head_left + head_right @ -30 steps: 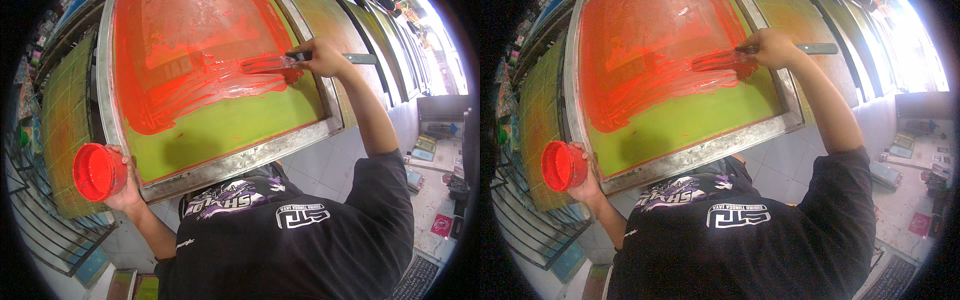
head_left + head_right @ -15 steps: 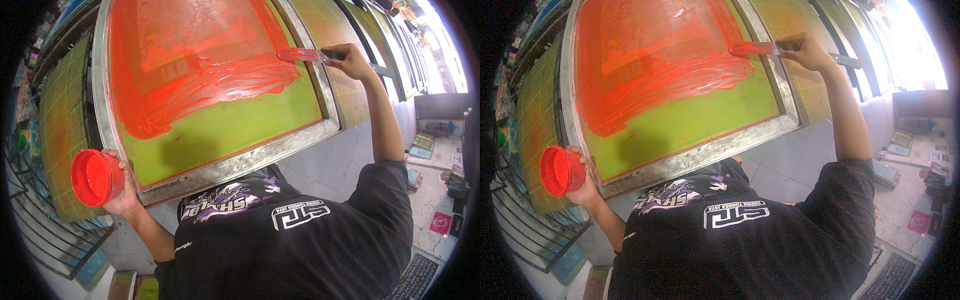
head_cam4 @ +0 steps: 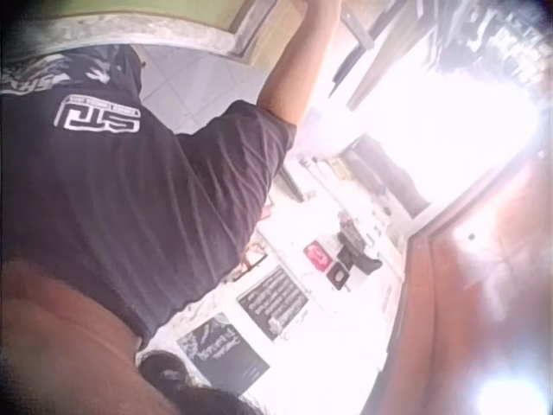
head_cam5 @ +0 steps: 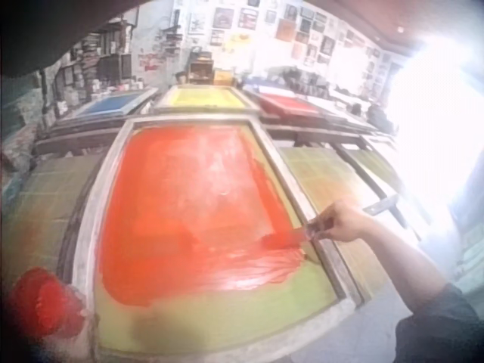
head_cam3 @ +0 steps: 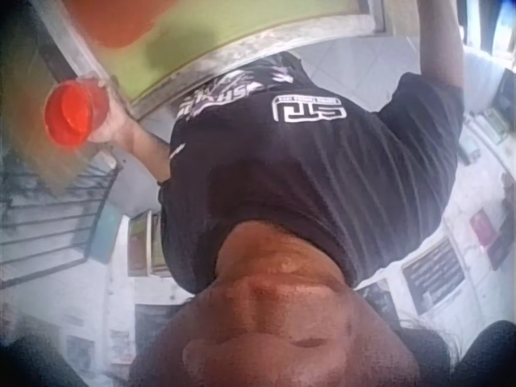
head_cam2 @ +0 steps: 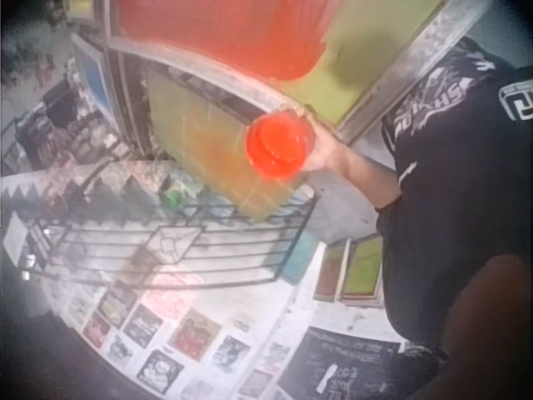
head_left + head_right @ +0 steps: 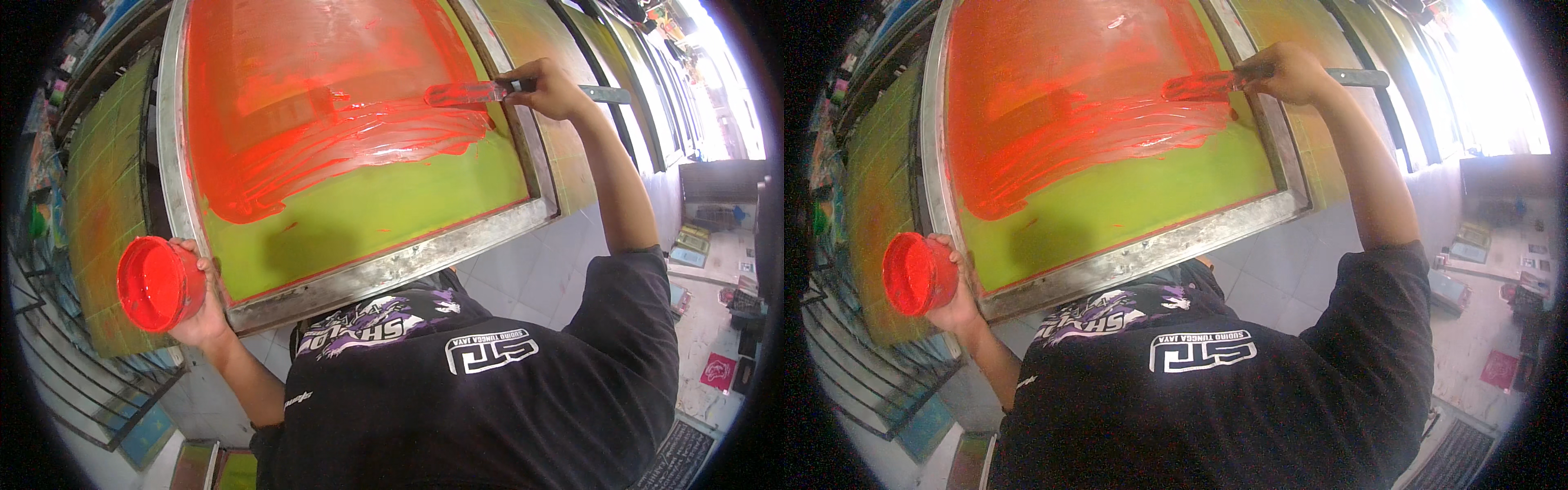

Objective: The person pours red ink onto a screen printing frame and uses a squeegee to spread it evenly across the mesh. They repeatedly reload ink from a container and smooth the surface, then flip the frame to work on the other side. The person finishes by wiping the squeegee and cleaning their hands with a cloth.

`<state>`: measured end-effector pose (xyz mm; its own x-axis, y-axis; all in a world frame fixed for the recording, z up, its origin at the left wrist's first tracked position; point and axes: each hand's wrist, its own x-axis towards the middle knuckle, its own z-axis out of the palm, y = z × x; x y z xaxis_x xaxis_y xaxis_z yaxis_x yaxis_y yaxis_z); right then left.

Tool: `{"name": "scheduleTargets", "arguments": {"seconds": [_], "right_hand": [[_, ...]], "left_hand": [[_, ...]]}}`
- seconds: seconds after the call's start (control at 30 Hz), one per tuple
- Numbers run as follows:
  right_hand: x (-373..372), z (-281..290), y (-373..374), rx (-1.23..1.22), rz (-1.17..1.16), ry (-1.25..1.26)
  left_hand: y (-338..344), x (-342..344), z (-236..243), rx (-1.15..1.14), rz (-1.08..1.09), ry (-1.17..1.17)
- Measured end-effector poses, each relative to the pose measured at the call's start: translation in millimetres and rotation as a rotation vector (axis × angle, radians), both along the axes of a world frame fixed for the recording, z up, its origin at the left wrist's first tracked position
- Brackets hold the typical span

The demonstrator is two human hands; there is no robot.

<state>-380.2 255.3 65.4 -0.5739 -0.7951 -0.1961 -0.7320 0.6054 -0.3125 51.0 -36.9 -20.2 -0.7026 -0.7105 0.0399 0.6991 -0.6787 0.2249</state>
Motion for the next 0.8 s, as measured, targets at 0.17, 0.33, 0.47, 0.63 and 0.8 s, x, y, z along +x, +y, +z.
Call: {"name": "scheduleTargets", "arguments": {"seconds": [0.17, 0.33, 0.47, 0.63, 0.8], "right_hand": [[19.5, 5.1, -24.1, 0.045, -0.036, -0.035], [32.2, 7.7, -40.8, 0.057, 0.031, -0.005], [38.6, 3.1, -51.4, 0.054, 0.082, -0.014], [50.4, 1.1, -64.5, 0.060, 0.091, -0.033], [69.9, -8.9, -82.1, -0.017, 0.043, -0.235]], "left_hand": [[2.6, -1.0, 0.8, 0.015, 0.007, 0.004], [4.6, -2.0, 0.7, 0.023, 0.040, -0.001], [3.7, -0.8, -0.7, 0.004, 0.051, -0.029], [2.9, -0.2, -4.5, -0.026, 0.071, -0.035], [2.7, 1.5, -6.1, -0.061, 0.061, 0.022]]}}
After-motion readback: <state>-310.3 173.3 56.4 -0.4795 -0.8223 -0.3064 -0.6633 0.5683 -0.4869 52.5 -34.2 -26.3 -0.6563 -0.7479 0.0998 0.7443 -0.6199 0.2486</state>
